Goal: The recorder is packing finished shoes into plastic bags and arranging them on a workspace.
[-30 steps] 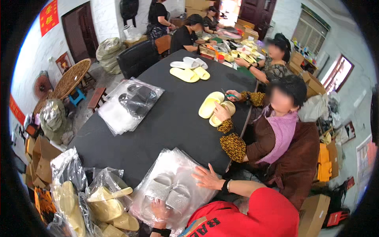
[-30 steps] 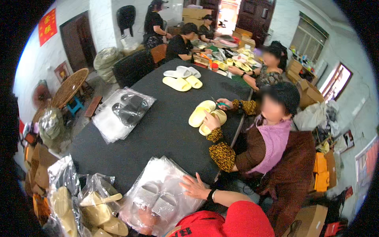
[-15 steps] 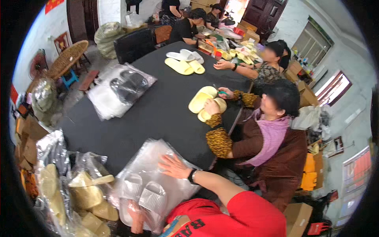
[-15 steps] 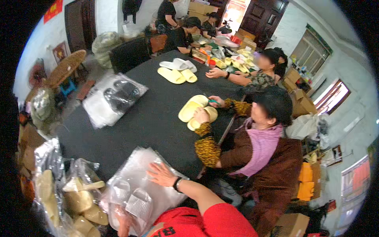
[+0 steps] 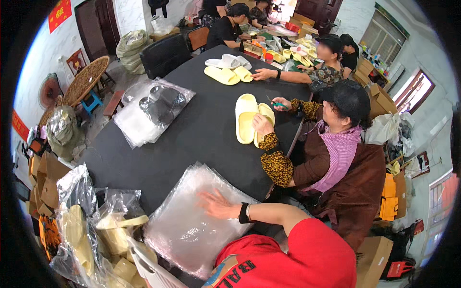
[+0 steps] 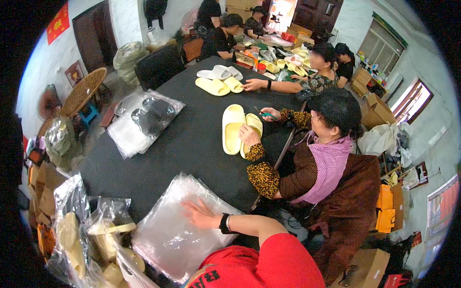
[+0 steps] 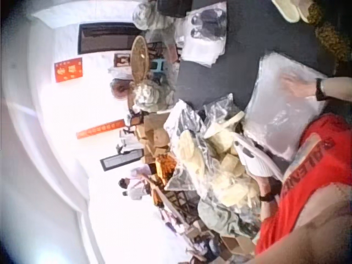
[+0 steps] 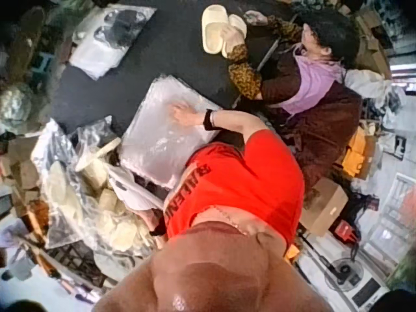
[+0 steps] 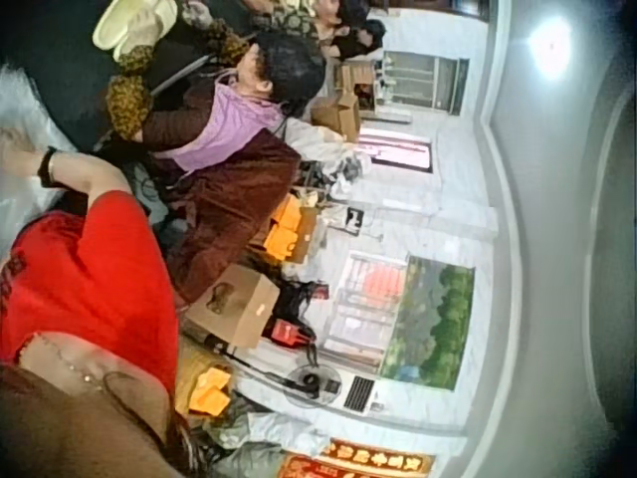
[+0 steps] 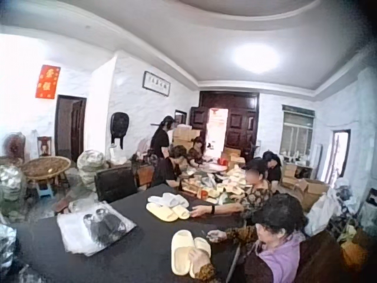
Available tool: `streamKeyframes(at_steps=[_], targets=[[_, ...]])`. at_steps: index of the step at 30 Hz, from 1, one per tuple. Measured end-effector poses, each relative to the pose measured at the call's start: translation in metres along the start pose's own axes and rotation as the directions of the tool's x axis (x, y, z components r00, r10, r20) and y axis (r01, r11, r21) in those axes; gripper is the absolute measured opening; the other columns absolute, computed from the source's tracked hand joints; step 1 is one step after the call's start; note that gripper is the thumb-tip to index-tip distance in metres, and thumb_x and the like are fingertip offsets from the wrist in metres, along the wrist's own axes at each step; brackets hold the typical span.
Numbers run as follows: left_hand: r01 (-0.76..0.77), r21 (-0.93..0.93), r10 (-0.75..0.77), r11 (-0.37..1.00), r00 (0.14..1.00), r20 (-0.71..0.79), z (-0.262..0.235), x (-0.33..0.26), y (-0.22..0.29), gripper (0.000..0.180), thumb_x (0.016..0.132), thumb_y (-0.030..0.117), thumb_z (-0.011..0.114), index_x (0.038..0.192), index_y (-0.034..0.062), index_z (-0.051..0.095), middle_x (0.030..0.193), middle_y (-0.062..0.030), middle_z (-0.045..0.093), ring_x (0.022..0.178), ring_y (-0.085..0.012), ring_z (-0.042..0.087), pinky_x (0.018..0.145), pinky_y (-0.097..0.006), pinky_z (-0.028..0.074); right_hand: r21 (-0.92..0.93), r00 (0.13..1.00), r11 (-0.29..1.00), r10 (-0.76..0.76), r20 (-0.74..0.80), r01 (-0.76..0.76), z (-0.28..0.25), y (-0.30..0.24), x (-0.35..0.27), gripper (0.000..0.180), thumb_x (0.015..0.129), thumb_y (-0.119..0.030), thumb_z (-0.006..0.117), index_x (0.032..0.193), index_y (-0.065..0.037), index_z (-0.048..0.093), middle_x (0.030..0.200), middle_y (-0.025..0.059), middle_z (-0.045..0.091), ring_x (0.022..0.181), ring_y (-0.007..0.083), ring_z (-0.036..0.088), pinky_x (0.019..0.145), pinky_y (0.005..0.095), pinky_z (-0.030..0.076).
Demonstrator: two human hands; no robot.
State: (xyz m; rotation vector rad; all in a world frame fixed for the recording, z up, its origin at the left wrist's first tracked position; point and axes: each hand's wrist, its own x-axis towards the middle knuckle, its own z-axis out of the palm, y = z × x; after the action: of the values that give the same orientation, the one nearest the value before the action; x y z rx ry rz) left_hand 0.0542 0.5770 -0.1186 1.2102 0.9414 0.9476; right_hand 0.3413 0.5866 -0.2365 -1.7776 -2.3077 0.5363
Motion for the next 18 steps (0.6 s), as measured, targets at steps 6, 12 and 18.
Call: streamKeyframes(at_steps=[6, 12, 18], targets=[[0.208, -0.2, -0.231, 0.957, 0.968, -0.1, -0.025, -0.078, 0.018, 0.047, 0.08, 0.02, 0.058, 0.118, -0.0034, 0.045, 0.11, -0.0146, 0.051, 0.105, -0.0202, 0.048, 0.089, -0.032, 0.039, 0.026, 0.954, 0.955, -0.297, 0.043, 0.296, 0.016, -0.025, -0.018, 0.058, 0.079, -0.05, 0.048, 0.13, -0.023, 0.038, 0.141, 0.0123, 0.021, 0.13, 0.0308, 0.02, 0.09, 0.0716, 0.008], [0.205, -0.426, -0.312, 0.881, 0.929, -0.198, -0.022, 0.019, 0.068, 0.045, 0.08, 0.017, 0.058, 0.119, -0.0033, 0.045, 0.111, -0.0138, 0.051, 0.105, -0.0178, 0.048, 0.089, -0.032, 0.04, -0.012, 0.969, 0.971, -0.24, 0.057, 0.241, 0.047, -0.03, -0.018, 0.064, 0.074, -0.056, 0.052, 0.128, -0.022, 0.041, 0.144, 0.0114, 0.012, 0.133, 0.034, 0.005, 0.089, 0.0743, 0.003], [0.089, -0.059, -0.078, 0.994, 0.981, 0.179, 0.071, 0.075, 0.084, 0.042, 0.08, 0.011, 0.059, 0.118, -0.0026, 0.047, 0.116, -0.0135, 0.051, 0.109, -0.0185, 0.047, 0.091, -0.032, 0.038, 0.802, 0.978, 0.597, -0.187, 0.089, 0.041, 0.031, -0.005, -0.032, 0.055, 0.081, -0.043, 0.051, 0.128, -0.019, 0.04, 0.135, 0.0081, 0.035, 0.127, 0.0245, 0.028, 0.104, 0.0467, 0.016]])
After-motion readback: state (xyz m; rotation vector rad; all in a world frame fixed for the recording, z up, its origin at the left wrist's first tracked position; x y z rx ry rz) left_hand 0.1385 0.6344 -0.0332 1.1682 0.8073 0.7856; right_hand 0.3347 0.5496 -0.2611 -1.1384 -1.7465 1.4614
